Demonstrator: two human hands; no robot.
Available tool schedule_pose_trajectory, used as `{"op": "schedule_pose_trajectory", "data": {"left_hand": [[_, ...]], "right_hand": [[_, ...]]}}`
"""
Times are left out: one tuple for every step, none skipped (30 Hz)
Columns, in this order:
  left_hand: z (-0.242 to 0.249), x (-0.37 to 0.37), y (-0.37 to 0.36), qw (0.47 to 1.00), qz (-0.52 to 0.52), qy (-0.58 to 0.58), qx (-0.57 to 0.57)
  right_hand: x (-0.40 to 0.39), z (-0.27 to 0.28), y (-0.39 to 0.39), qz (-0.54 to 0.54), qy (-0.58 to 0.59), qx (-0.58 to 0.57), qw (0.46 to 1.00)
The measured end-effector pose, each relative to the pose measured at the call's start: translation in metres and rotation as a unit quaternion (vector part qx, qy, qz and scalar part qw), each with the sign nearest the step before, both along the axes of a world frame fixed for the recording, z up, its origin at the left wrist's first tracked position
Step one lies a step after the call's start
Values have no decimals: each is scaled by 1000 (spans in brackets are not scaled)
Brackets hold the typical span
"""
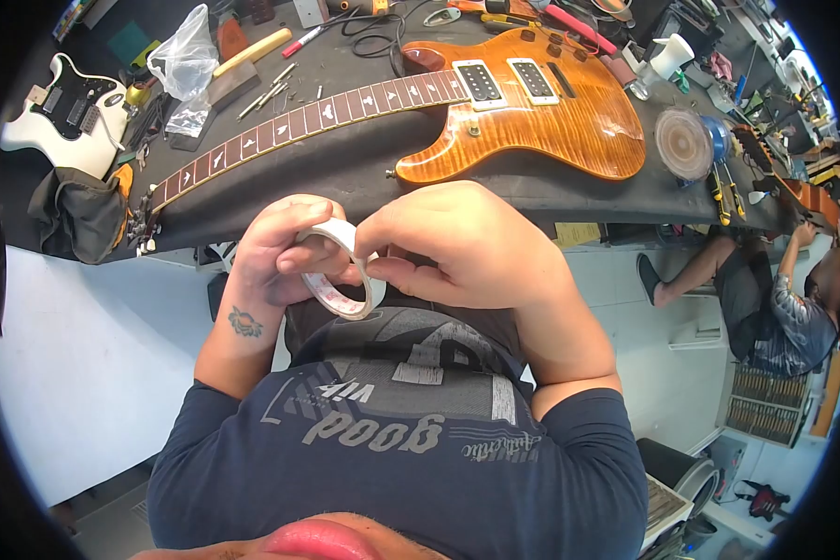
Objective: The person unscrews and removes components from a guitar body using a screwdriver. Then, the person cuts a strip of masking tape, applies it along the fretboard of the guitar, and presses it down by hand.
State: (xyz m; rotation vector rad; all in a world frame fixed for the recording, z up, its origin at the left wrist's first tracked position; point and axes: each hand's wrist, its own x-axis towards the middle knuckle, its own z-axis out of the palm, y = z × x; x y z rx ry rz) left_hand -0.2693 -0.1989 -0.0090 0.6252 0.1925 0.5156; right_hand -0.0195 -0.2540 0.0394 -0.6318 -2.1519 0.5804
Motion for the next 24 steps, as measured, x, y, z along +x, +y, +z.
{"op": "schedule_pose_trajectory", "data": {"left_hand": [[-1, 0, 1, 1000, -13, -2, -3], [-2, 0, 1, 999, -26, -8, -21], [-5, 0, 1, 998, -38, -14, -39], [-7, 1, 1, 997, -49, -20, -57], [-9, 2, 0, 994, -56, -40, -89], [-10, 3, -1, 989, -64, -59, -121], [-11, 4, -2, 982, -72, -78, -154], [-9, 6, -3, 988, -49, -63, -134], [-7, 7, -4, 992, -25, -47, -114], [-5, 8, -4, 995, -2, -32, -92], [-1, 10, -6, 997, 60, -31, -42], [4, 17, -17, 979, 195, 24, 51], [12, 25, -26, 932, 325, 77, 141], [1, 20, -22, 870, 369, 102, 309], [5, 16, -23, 781, 413, 126, 452], [13, 8, -21, 697, 372, 172, 589], [19, 3, -20, 593, 319, 214, 708], [18, 7, -27, 584, 307, 246, 710], [10, 8, -25, 590, 288, 251, 711], [6, 6, -27, 594, 285, 257, 707], [7, 5, -27, 596, 282, 261, 705], [6, 4, -26, 597, 282, 261, 704], [5, 1, -26, 599, 283, 262, 702], [3, 0, -26, 603, 284, 264, 698]], "right_hand": [[1, 1, 0, -3, -21, 23, 1000], [3, 2, 0, -6, -42, 48, 998], [3, 3, 1, -8, -63, 72, 995], [2, 6, 0, -9, -77, 82, 994], [0, 10, 0, -10, -92, 92, 992], [-2, 12, 0, -11, -106, 101, 989], [-4, 11, 1, -28, -96, 115, 988], [-6, 7, 4, -45, -86, 128, 987], [-8, 3, 7, -62, -76, 142, 985], [-9, 1, 11, -59, -50, 161, 984], [-9, 0, 13, -86, -36, 161, 982], [-10, -1, 15, -112, -22, 161, 980], [-10, -2, 16, -137, -7, 162, 977], [-7, -5, 18, -161, -12, 155, 975], [-7, -9, 19, -180, -3, 137, 974], [-7, -13, 19, -200, 7, 118, 973], [-7, -17, 19, -221, 18, 97, 970], [-7, -19, 19, -221, 17, 87, 971], [-5, -22, 16, -225, 17, 51, 973], [-2, -26, 12, -228, 18, 17, 973], [0, -27, 11, -233, 19, -16, 972], [1, -24, 12, -225, 47, 5, 973], [1, -22, 13, -216, 74, 24, 973], [2, -20, 12, -206, 100, 41, 972]]}}
